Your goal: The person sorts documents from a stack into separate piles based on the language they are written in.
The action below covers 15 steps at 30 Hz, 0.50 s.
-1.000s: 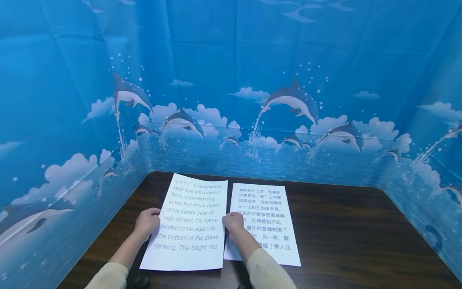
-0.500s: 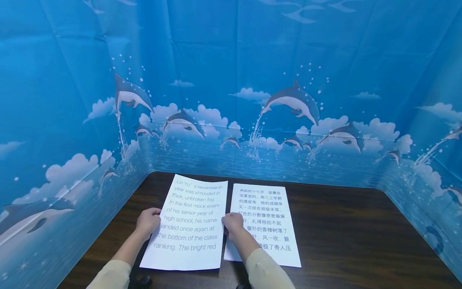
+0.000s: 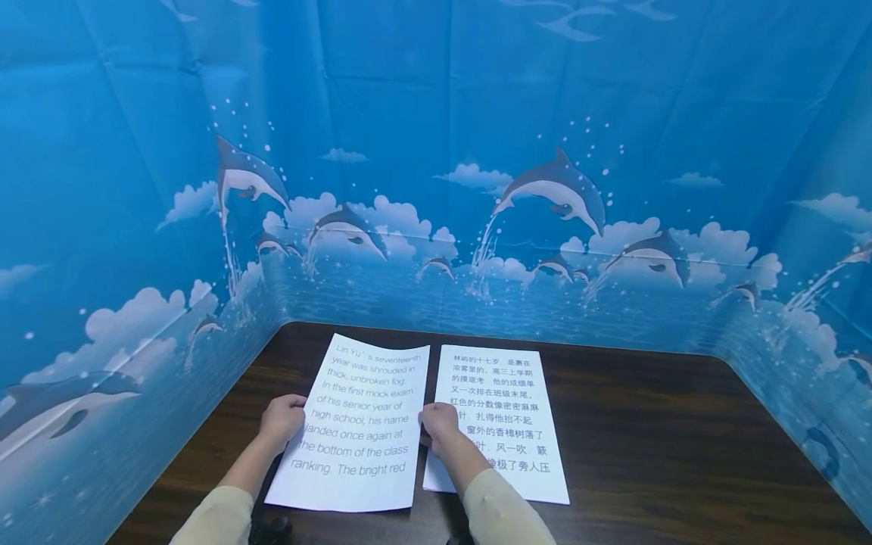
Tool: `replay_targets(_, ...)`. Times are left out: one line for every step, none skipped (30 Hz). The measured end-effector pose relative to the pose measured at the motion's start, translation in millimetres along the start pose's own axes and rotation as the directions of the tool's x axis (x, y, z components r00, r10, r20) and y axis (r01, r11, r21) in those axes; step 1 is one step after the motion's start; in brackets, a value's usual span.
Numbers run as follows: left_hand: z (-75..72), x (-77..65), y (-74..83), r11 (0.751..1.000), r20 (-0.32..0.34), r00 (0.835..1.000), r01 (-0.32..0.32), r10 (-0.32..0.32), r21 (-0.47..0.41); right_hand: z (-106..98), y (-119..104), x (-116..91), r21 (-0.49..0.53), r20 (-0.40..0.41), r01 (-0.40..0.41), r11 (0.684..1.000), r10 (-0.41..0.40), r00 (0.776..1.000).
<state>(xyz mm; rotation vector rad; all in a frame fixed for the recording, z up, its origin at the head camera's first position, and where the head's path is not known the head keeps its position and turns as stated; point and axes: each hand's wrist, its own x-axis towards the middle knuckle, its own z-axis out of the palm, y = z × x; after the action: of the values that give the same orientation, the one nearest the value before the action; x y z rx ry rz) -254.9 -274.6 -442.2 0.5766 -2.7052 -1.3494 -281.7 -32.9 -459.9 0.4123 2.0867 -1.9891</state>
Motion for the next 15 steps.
replay_targets(0.9, 0.7, -0.9, 1.0, -0.003, 1.0, 0.0, 0.0, 0.001, 0.1, 0.2, -0.2, -0.003, 0.001, 0.004, 1.0, -0.004, 1.0)
replay_targets(1.6, 1.6, -1.9, 1.0, -0.004, 1.0, -0.001, 0.001, 0.001, 0.1, 0.4, -0.4, -0.004, 0.003, 0.008, 1.0, -0.008, 1.0)
replay_targets(2.3, 2.4, -2.6, 1.0, -0.005, 1.0, -0.001, 0.001, -0.001, 0.2, 0.4, -0.6, -0.006, 0.004, 0.013, 1.0, -0.013, 1.0)
replay_targets(3.0, 3.1, -2.9, 1.0, -0.005, 1.0, -0.002, 0.001, -0.002, -0.1, 0.3, -0.5, -0.006, 0.006, 0.018, 1.0, -0.018, 1.0)
replay_targets(3.7, 4.1, -3.5, 1.0, -0.004, 1.0, -0.002, 0.002, -0.003, -0.3, 0.3, -0.5, -0.003, 0.008, 0.021, 1.0, -0.021, 1.0)
replay_targets(4.2, 4.5, -3.8, 1.0, -0.002, 1.0, 0.0, 0.0, -0.007, -0.5, 0.0, -0.3, -0.003, 0.009, 0.023, 1.0, -0.023, 1.0)
replay_targets(4.6, 5.1, -3.9, 1.0, -0.001, 1.0, 0.0, 0.0, -0.01, -0.6, 0.1, 0.2, -0.002, 0.01, 0.025, 1.0, -0.025, 1.0)
replay_targets(4.8, 5.3, -3.8, 1.0, 0.002, 1.0, 0.001, -0.001, -0.014, -0.8, 0.1, 0.4, 0.002, 0.012, 0.026, 1.0, -0.026, 1.0)
replay_targets(4.8, 5.2, -3.6, 1.0, 0.005, 1.0, 0.003, -0.003, -0.017, -1.0, 0.0, 0.4, -0.005, 0.012, 0.023, 1.0, -0.023, 1.0)
replay_targets(4.9, 5.4, -3.6, 1.0, 0.007, 1.0, 0.004, -0.004, -0.02, -1.1, -0.2, 0.5, -0.007, 0.011, 0.022, 1.0, -0.021, 1.0)
replay_targets(4.9, 5.9, -3.6, 1.0, 0.01, 1.0, 0.002, -0.002, -0.021, -1.3, -0.5, 0.2, -0.009, 0.011, 0.017, 1.0, -0.017, 1.0)
replay_targets(4.8, 5.9, -3.6, 1.0, 0.013, 1.0, 0.001, -0.001, -0.022, -1.4, -0.7, 0.4, -0.013, 0.01, 0.012, 1.0, -0.012, 1.0)
replay_targets(4.8, 6.1, -3.7, 1.0, 0.016, 1.0, -0.002, 0.002, -0.021, -1.5, -0.7, 0.6, -0.016, 0.01, 0.007, 1.0, -0.007, 1.0)
replay_targets(4.7, 6.4, -4.2, 1.0, 0.021, 1.0, -0.005, 0.005, -0.022, -1.7, -0.8, 0.6, -0.02, 0.009, 0.002, 1.0, -0.002, 1.0)
replay_targets(4.7, 7.0, -4.9, 1.0, 0.025, 1.0, -0.01, 0.01, -0.022, -2.0, -1.4, 0.6, -0.024, 0.008, -0.003, 1.0, 0.004, 1.0)
